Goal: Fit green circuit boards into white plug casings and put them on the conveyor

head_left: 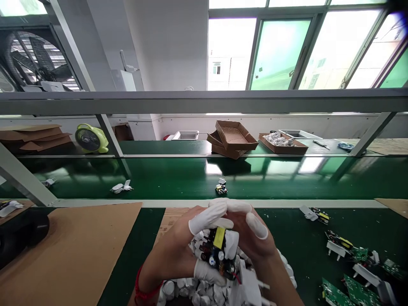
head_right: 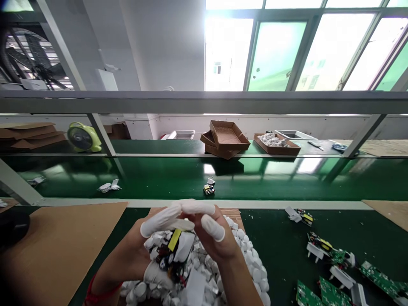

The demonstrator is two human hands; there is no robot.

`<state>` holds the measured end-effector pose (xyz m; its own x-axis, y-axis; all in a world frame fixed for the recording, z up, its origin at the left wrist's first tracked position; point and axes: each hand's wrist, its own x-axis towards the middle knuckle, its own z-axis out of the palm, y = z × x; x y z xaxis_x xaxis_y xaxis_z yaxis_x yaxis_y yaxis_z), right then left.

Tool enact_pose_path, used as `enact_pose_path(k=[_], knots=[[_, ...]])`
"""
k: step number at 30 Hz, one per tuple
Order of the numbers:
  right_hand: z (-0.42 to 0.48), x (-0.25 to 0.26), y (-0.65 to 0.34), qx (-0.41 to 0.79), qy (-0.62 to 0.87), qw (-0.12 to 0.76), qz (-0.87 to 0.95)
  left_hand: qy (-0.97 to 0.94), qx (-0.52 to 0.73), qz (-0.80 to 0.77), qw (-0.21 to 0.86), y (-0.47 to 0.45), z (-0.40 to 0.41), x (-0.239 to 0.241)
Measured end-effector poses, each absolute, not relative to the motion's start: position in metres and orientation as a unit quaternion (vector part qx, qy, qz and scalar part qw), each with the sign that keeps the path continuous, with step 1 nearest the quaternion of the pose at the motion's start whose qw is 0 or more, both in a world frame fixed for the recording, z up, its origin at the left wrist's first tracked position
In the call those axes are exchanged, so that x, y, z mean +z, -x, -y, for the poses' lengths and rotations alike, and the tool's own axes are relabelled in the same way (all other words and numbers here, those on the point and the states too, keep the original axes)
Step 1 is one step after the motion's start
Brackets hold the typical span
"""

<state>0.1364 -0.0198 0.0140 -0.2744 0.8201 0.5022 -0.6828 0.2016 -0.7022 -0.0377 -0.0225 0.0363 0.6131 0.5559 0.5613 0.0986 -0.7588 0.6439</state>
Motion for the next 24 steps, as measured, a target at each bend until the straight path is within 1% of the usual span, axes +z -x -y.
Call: enact_pose_path(k=[4,7,10,13,17,24], knots=[[0.018,0.007,-0.142,0.640,0.033,0.514,0.570,-0.834,0.388,-0.151,0.363,0.037,0.020,0.034],[0.015,0.001,-0.140,0.672,0.040,0.466,0.575,-0.826,0.370,-0.155,0.397,0.038,0.019,0.033],[0.014,0.000,-0.137,0.692,0.017,0.472,0.547,-0.815,0.355,-0.162,0.429,0.040,0.019,0.032],[0.015,0.003,-0.135,0.689,-0.011,0.495,0.529,-0.804,0.375,-0.146,0.438,0.042,0.018,0.029],[0.014,0.007,-0.133,0.680,-0.006,0.449,0.580,-0.803,0.395,-0.125,0.429,0.047,0.017,0.025],[0.009,0.004,-0.143,0.630,0.030,0.436,0.642,-0.817,0.330,-0.136,0.453,0.040,0.016,0.034]])
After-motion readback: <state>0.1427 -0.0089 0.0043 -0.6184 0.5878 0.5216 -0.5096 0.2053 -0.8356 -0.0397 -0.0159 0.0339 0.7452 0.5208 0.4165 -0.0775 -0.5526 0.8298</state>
